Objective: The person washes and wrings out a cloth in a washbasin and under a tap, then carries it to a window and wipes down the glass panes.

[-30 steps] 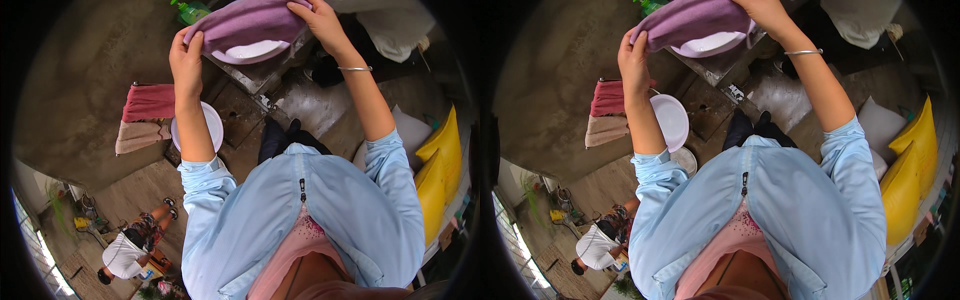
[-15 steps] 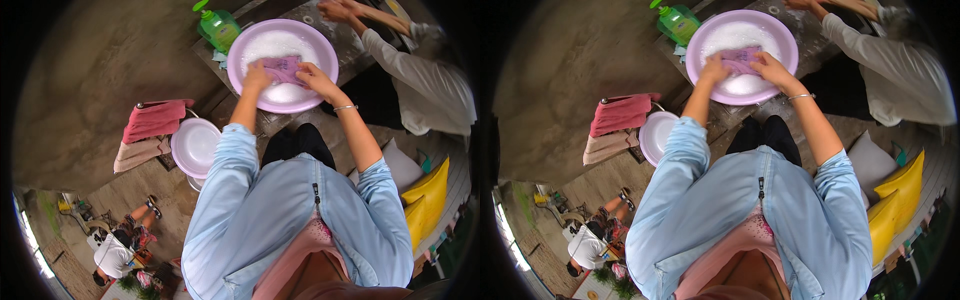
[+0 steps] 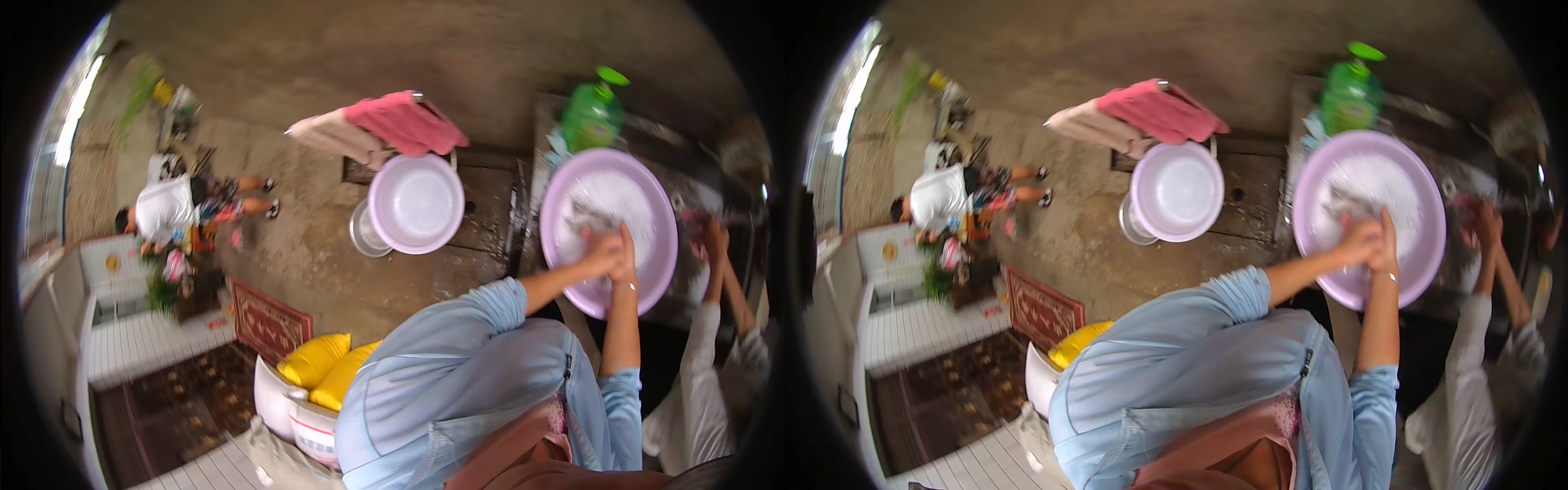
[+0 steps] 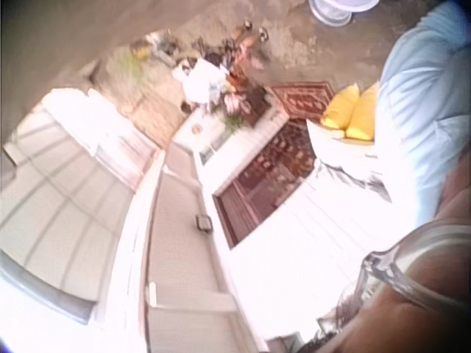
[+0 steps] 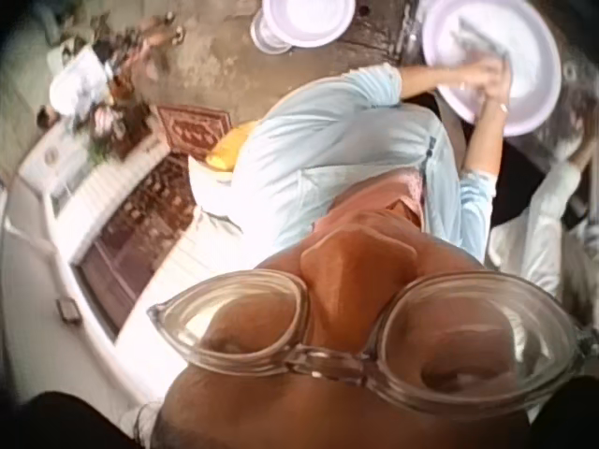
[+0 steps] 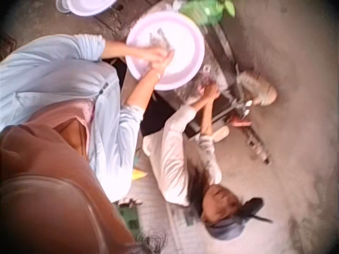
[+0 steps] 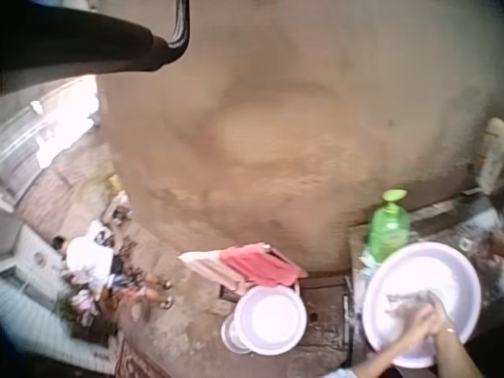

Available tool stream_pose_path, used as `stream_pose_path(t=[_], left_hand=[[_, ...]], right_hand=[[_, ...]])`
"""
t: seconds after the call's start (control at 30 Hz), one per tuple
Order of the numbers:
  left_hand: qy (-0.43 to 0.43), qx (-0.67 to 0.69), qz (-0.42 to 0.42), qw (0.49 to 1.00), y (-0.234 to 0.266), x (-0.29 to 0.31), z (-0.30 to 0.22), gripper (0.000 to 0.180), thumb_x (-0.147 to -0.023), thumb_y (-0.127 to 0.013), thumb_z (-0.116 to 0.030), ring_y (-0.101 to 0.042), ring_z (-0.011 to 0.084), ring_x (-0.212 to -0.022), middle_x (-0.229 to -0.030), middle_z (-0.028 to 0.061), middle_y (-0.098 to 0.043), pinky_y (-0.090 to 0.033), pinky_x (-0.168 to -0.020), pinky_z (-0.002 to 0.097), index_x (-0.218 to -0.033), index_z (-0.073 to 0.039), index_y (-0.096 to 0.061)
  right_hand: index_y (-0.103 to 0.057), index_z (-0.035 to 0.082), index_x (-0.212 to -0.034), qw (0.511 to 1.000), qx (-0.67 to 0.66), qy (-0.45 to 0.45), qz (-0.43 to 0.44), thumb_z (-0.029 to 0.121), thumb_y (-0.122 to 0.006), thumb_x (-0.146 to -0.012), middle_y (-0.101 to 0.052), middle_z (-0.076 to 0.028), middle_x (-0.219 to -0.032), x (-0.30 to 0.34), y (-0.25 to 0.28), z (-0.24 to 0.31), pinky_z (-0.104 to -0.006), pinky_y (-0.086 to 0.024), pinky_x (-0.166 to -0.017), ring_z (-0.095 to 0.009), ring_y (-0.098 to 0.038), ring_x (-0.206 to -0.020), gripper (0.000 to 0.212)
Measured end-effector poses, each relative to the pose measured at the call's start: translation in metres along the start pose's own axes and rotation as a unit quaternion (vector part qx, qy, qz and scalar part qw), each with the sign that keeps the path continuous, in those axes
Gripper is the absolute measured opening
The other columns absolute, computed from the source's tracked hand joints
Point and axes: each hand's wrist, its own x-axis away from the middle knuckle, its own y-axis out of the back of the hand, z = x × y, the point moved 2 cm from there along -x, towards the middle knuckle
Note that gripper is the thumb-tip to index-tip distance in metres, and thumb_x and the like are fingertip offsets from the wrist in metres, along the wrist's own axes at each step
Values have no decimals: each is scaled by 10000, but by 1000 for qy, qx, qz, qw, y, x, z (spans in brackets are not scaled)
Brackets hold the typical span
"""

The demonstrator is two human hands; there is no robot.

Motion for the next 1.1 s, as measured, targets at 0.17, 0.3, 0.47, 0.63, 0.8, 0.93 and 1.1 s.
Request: stream_pose_path(t=[0.17,0.3,0.47,0.63,0.8,0.93,1.1], left_hand=[[-66,-83,-78,991,22,-6,-37,226,-761,-619,-191,-541,340,-798,-747,176,-562,-393,-790,457,-640,-21,-532],[-52,-245,-195,948,71,-54,-26,242,-789,-563,-214,-538,378,-846,-768,181,-584,-418,-775,485,-632,-32,-587],[-149,-226,-149,951,-1,-21,-57,189,-777,-585,-240,-531,356,-844,-904,159,-575,-417,-760,475,-765,-54,-612],[88,-314,-88,941,50,-59,-29,241,-831,-538,-228,-497,327,-989,-873,138,-589,-412,-805,449,-702,-46,-631],[60,-376,-188,906,64,-50,3,311,-845,-558,-323,-503,322,-1026,-1025,165,-537,-435,-807,476,-976,-43,-588],[169,-354,-236,889,48,-38,25,307,-832,-565,-297,-559,335,-961,-1034,171,-560,-444,-810,465,-1013,-50,-568],[158,-157,-118,968,-25,-10,-19,243,-824,-577,-270,-624,357,-739,-769,175,-630,-445,-814,445,-840,-28,-594]], right_hand=[[-443,-9,-1305,987,16,114,-108,307,-401,-992,-497,-176,-1300,-1,-57,-7,-348,-478,-902,-234,-536,-1125,446],[-443,12,-1313,966,43,214,-141,245,-391,-999,-515,-127,-1295,15,-124,-21,-363,-452,-942,-226,-529,-1141,395],[-427,19,-1337,978,89,178,-59,266,-360,-1003,-519,-115,-1282,19,-100,7,-338,-425,-976,-220,-512,-1140,422],[-454,-1,-1307,974,5,208,-89,201,-363,-998,-486,-138,-1333,26,-120,-11,-372,-384,-1049,-252,-486,-1203,380],[-410,20,-1333,974,9,140,-178,295,-430,-980,-476,-143,-1329,39,-100,-1,-377,-392,-1049,-237,-424,-1264,448],[-392,16,-1312,960,60,53,-269,362,-502,-942,-485,-148,-1280,27,-81,-4,-456,-460,-966,-284,-450,-1221,519],[-447,34,-1309,994,9,28,-104,286,-510,-948,-549,-129,-1242,20,-43,6,-408,-473,-938,-244,-531,-1132,445]])
